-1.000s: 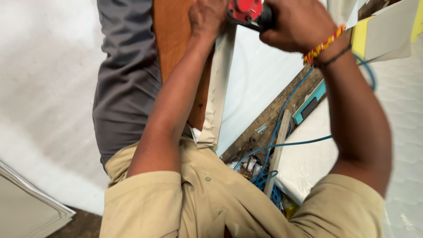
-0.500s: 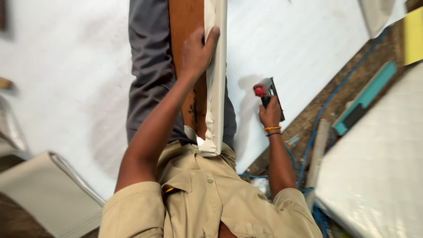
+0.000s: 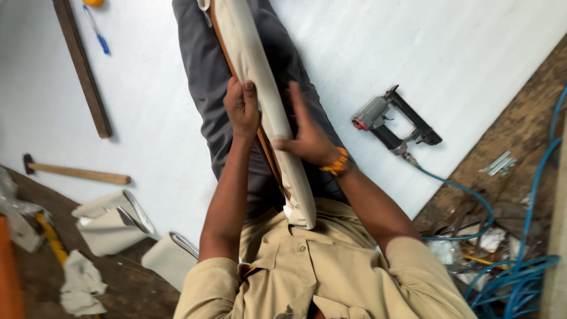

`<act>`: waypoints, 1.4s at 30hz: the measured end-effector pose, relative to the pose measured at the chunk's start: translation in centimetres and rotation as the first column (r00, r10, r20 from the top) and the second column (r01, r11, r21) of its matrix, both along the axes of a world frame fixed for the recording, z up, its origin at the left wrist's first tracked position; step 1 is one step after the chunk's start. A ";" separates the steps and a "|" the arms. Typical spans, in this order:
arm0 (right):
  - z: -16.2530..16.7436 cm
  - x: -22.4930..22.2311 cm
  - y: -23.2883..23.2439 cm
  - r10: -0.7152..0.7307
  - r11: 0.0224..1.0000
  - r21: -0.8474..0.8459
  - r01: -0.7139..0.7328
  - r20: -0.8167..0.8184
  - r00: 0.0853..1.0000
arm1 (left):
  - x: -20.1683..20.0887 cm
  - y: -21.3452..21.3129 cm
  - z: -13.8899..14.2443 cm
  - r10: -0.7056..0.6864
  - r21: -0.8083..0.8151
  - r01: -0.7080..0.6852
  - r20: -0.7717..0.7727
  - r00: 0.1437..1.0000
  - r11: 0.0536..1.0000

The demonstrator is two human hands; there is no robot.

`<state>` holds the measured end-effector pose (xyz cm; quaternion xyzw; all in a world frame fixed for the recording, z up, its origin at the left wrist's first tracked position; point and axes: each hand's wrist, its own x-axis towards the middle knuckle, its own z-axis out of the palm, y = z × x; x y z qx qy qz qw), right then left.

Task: The person wraps beige fabric around a wooden frame and secures it with a pneumatic staple gun. They repeatedly fold the fabric edges and drive staples along the sides to hold the material in place.

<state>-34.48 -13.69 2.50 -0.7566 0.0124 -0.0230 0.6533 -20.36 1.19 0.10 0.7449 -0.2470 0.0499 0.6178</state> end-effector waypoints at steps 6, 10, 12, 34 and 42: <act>3.2 5.6 0.8 0.089 0.940 0.341 -0.019 -0.192 0.977 | 0.2 -1.2 -1.6 -0.030 -0.157 0.019 -0.066 0.997 0.987; 4.3 5.4 -0.4 0.057 0.963 0.270 0.004 -0.218 0.974 | 0.2 -1.9 -2.8 0.000 -0.091 -0.006 -0.066 0.998 0.996; 4.6 5.5 -0.3 0.062 0.968 0.251 0.013 -0.290 0.955 | 0.3 -1.9 -3.0 0.000 -0.090 -0.006 -0.060 0.998 0.996; -12.2 -13.4 -9.9 -0.517 0.341 -0.940 0.010 -0.179 0.837 | 0.6 -0.4 -1.6 0.074 -0.104 -0.077 -0.036 0.997 0.992; -2.6 -8.0 -12.3 -0.506 0.487 -0.872 -0.049 -0.327 0.798 | 0.7 -0.6 -1.0 0.133 -0.176 -0.135 -0.023 0.991 0.975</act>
